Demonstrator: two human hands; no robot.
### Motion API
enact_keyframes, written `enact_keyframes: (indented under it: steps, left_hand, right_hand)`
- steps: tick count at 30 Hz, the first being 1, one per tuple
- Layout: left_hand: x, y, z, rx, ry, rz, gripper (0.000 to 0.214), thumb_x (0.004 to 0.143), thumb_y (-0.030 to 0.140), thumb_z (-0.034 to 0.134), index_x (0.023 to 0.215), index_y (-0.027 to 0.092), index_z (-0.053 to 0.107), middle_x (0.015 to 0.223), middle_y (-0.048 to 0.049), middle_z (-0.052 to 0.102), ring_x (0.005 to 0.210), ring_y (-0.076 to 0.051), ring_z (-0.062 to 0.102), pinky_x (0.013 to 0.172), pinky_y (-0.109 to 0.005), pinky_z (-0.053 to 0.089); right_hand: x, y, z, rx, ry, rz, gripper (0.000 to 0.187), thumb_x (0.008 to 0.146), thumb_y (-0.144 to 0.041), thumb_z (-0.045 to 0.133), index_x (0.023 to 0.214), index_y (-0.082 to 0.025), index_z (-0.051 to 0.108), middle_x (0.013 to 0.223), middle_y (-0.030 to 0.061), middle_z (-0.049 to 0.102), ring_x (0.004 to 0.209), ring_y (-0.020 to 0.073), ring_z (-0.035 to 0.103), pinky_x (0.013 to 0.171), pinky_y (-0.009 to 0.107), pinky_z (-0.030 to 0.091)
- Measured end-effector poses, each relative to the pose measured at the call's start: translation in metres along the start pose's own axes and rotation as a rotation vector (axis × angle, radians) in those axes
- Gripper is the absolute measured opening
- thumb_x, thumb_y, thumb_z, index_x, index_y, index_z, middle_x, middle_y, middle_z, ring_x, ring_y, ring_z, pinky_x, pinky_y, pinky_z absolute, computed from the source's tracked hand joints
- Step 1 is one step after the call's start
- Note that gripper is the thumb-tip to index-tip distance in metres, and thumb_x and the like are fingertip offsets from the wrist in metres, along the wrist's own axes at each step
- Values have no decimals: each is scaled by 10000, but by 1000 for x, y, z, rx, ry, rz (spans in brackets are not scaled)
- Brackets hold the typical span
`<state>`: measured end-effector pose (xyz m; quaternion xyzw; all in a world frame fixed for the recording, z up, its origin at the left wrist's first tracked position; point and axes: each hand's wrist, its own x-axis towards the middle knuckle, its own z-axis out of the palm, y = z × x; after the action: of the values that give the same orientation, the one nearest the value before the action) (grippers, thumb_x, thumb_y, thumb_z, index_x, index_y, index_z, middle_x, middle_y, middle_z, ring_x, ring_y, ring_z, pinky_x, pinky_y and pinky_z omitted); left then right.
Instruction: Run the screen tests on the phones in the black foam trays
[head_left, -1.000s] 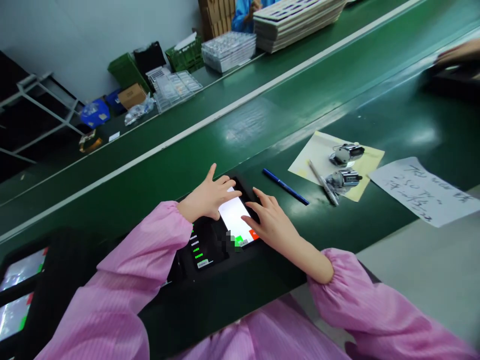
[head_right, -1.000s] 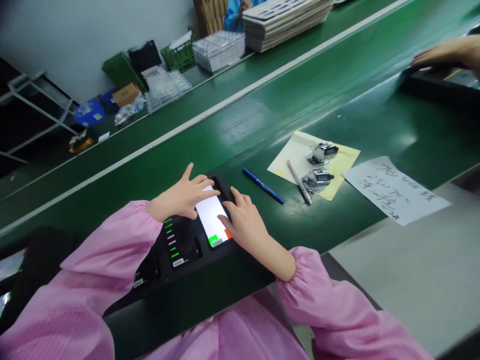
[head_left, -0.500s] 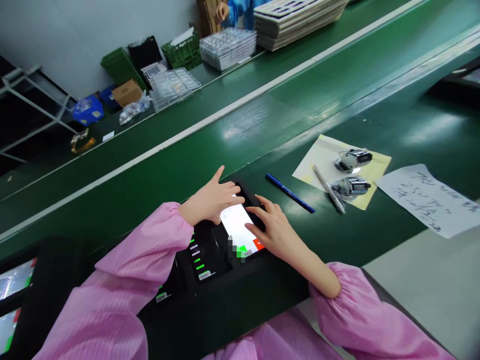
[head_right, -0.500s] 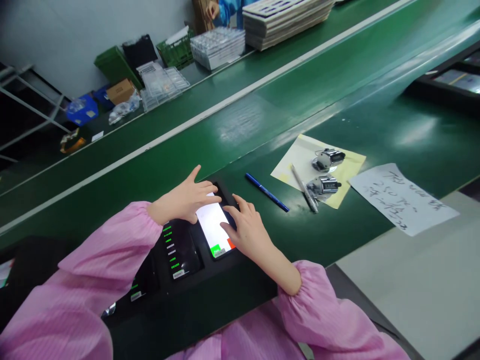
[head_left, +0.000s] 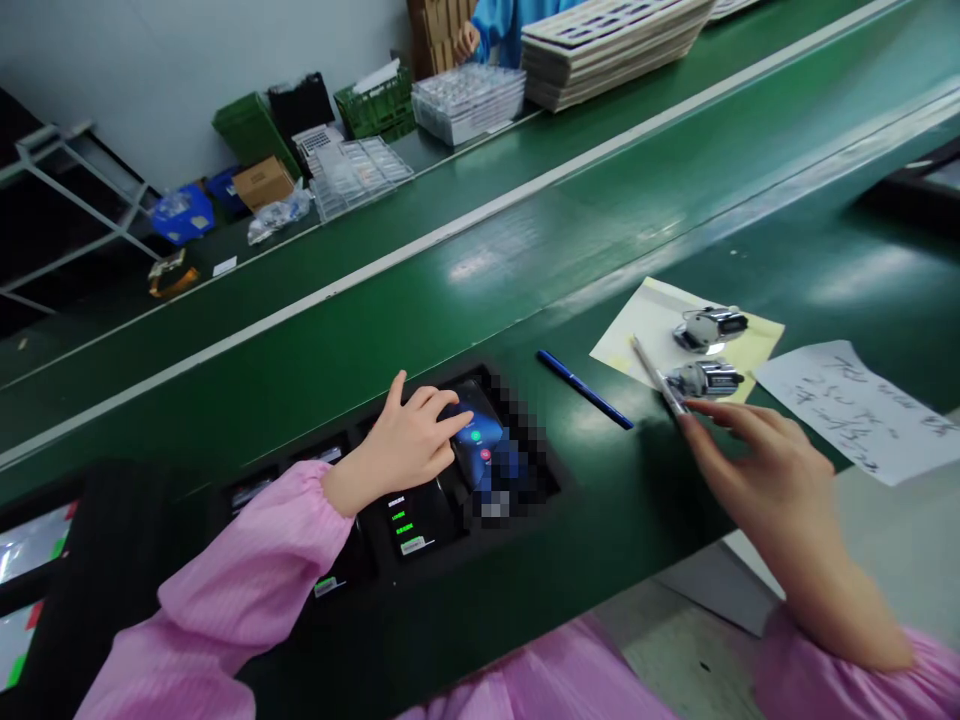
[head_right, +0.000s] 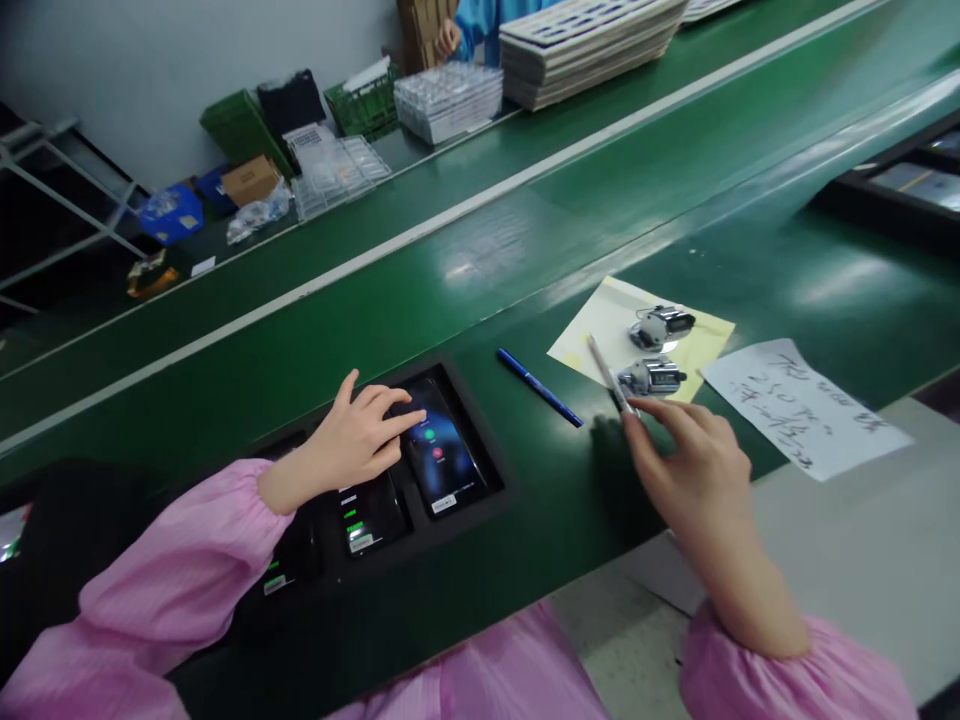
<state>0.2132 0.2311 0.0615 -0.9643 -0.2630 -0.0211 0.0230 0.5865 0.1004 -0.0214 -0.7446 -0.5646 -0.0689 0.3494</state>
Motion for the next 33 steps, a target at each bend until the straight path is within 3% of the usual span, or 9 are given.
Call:
enact_keyframes:
  steps: [8,14,16,20,23,26,29,31,33]
  left_hand:
    - [-15,-3,-15,-66,61,-124,457,973,141,452,1359,216,686,1313,-121,681,1227,-296,627,1199,-804,319]
    - [-23,23,-11,-70,-47,-85,440,968,147,473,1335,232,702,1297,-123,677,1191,-305,632,1184,-813,326]
    - [-20,33,-5,-85,-59,-61,452,970,147,471,1358,235,686,1311,-128,673,1183,-303,632,1175,-812,340]
    - [-8,42,7,-73,-33,-8,514,961,136,467,1437,242,631,1354,-143,664,1204,-311,618,1167,-810,352]
    - [-3,42,14,-20,-15,0,524,951,138,472,1436,256,633,1391,-137,656,1196,-322,611,1155,-825,347]
    - [-10,43,16,13,19,-25,531,968,152,463,1471,249,601,1388,-126,658,1197,-325,600,1170,-815,330]
    - [-27,48,10,4,76,-59,554,984,142,453,1522,238,547,1357,-108,667,1199,-288,594,1255,-731,262]
    - [-40,52,2,-15,112,-67,536,988,142,464,1500,257,572,1332,-79,676,1196,-254,596,1322,-644,168]
    - [-54,57,-6,-23,137,-54,513,985,144,487,1468,267,608,1323,-59,680,1200,-228,597,1358,-558,86]
  right_hand:
    - [30,4,24,45,-177,137,377,913,-525,577,1046,-200,713,963,157,699,740,256,609,642,364,392]
    - [31,2,-5,492,-386,198,328,792,-552,763,952,-267,794,622,56,627,499,202,575,533,371,421]
    - [22,0,-18,674,-316,238,345,852,-590,722,981,-281,804,640,79,658,505,222,622,500,382,436]
    - [11,-5,-36,929,72,285,420,820,-695,729,883,-279,733,638,104,663,509,248,646,466,395,435]
    - [14,-7,-44,976,264,222,481,693,-602,906,788,-287,556,497,-20,537,383,173,509,416,316,380]
    - [21,-10,-44,945,356,111,556,880,-742,702,822,-290,382,407,-129,321,284,116,291,369,245,301]
    - [33,-19,-28,857,307,37,517,1026,-810,325,953,-319,470,564,-78,569,425,160,537,462,284,470]
    - [46,-25,-6,754,161,3,471,1040,-740,417,1009,-298,575,857,24,750,732,212,727,665,370,593]
    - [62,-27,21,635,-1,-27,388,970,-639,655,961,-252,643,1065,95,771,980,265,746,861,437,602]
